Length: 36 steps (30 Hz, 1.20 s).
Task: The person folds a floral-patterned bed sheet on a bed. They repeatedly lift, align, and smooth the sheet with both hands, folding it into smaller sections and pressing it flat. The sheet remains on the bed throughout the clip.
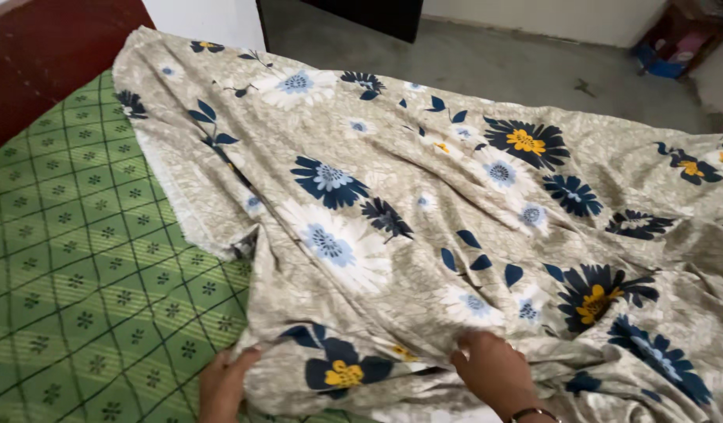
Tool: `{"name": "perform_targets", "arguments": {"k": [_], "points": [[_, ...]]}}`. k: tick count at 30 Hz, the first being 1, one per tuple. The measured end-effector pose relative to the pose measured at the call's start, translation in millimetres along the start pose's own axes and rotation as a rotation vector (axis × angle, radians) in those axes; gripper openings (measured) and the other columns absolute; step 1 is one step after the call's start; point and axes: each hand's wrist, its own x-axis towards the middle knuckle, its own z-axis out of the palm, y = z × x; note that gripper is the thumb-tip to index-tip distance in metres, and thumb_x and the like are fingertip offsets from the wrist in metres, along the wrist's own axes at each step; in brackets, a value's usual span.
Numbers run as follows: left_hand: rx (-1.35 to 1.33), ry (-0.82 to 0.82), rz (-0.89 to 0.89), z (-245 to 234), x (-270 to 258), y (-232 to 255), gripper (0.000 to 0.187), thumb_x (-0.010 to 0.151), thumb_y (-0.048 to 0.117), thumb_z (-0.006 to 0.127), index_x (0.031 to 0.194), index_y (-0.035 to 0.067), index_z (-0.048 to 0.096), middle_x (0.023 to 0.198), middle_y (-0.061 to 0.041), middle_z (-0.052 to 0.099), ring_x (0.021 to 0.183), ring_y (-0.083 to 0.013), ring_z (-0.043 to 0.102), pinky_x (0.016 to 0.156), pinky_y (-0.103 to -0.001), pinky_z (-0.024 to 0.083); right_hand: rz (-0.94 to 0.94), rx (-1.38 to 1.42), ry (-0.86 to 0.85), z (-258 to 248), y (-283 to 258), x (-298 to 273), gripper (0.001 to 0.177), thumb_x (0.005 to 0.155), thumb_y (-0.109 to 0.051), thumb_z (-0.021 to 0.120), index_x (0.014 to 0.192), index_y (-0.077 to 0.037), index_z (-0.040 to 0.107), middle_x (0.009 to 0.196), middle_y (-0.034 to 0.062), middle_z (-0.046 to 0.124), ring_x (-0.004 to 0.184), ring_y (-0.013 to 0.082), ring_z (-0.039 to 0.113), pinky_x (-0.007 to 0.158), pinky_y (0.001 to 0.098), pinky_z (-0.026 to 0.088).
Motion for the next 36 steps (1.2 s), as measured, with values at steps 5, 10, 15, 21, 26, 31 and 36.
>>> {"name": "perform_targets", "arguments": {"k": [5, 10, 15, 21, 26, 31, 36], "points": [[-0.165, -0.225, -0.297, 18.2, -12.5, 47.7, 0.053, 0.078, 0.043, 0.075, 0.117, 0.008, 0.073, 0.103, -0.009, 0.079, 0.089, -0.0233, 0.074, 0.081, -0.042, 0.056, -0.234, 0.118, 0.214, -11.5, -63.8, -18.7, 0.047, 0.08, -0.035, 0.072, 0.123, -0.016, 0.07, 0.112, 0.0151, 0.068, 0.107, 0.0367, 0.065, 0.093, 0.0451, 0.053], [-0.255, -0.328, -0.572, 61.2, -25.3, 84.7, 0.057, 0.082, 0.041, 0.075, 0.124, 0.004, 0.07, 0.105, -0.014, 0.075, 0.09, -0.0323, 0.07, 0.081, -0.05, 0.057, -0.642, 0.324, 0.199, -1.6, -134.1, -39.9, 0.043, 0.082, -0.031, 0.072, 0.121, -0.011, 0.068, 0.116, 0.0144, 0.07, 0.108, 0.0366, 0.066, 0.094, 0.0436, 0.053], [-0.349, -0.546, -0.277, 80.9, -44.2, 98.9, 0.063, 0.082, 0.045, 0.075, 0.129, 0.004, 0.071, 0.118, -0.009, 0.077, 0.102, -0.0233, 0.07, 0.09, -0.041, 0.053, -0.788, 0.296, 0.123, 18.0, -169.2, -55.5, 0.071, 0.07, -0.023, 0.079, 0.131, 0.002, 0.053, 0.116, 0.0246, 0.064, 0.104, 0.0434, 0.062, 0.088, 0.0486, 0.051], [-0.784, -0.559, -0.498, 60.1, -50.4, 114.3, 0.078, 0.078, 0.07, 0.058, 0.132, 0.013, 0.064, 0.124, -0.011, 0.074, 0.111, -0.0305, 0.069, 0.093, -0.046, 0.054, -0.487, 0.592, 0.152, 2.1, -178.6, -52.5, 0.021, 0.086, -0.015, 0.062, 0.095, 0.003, 0.066, 0.079, 0.0253, 0.067, 0.077, 0.0416, 0.067, 0.072, 0.0486, 0.054], [-0.597, -0.534, -0.699, 58.9, -57.3, 106.4, 0.081, 0.075, 0.069, 0.068, 0.129, 0.009, 0.067, 0.116, -0.014, 0.075, 0.103, -0.0347, 0.07, 0.09, -0.052, 0.055, -0.549, 0.578, 0.242, -19.9, -157.6, -85.2, 0.021, 0.085, -0.022, 0.068, 0.091, -0.004, 0.075, 0.085, 0.017, 0.073, 0.083, 0.0293, 0.073, 0.077, 0.0411, 0.058], [-0.596, -0.367, -0.727, 64.4, -60.2, 97.3, 0.066, 0.073, 0.049, 0.08, 0.129, 0.016, 0.07, 0.115, -0.011, 0.079, 0.1, -0.0338, 0.073, 0.091, -0.053, 0.057, -0.542, 0.518, 0.774, -19.7, -142.2, -89.7, 0.033, 0.08, -0.029, 0.071, 0.1, -0.002, 0.072, 0.092, 0.0199, 0.071, 0.088, 0.0316, 0.071, 0.079, 0.0424, 0.056], [-0.57, -0.319, -0.821, 65.6, -60.3, 92.3, 0.063, 0.076, 0.049, 0.077, 0.127, 0.013, 0.07, 0.114, -0.014, 0.078, 0.095, -0.0354, 0.073, 0.089, -0.053, 0.057, -0.376, 0.318, 0.358, -23.7, -137.9, -81.9, 0.048, 0.075, -0.035, 0.074, 0.109, -0.001, 0.068, 0.099, 0.0229, 0.069, 0.094, 0.0339, 0.068, 0.08, 0.0438, 0.055]]}}
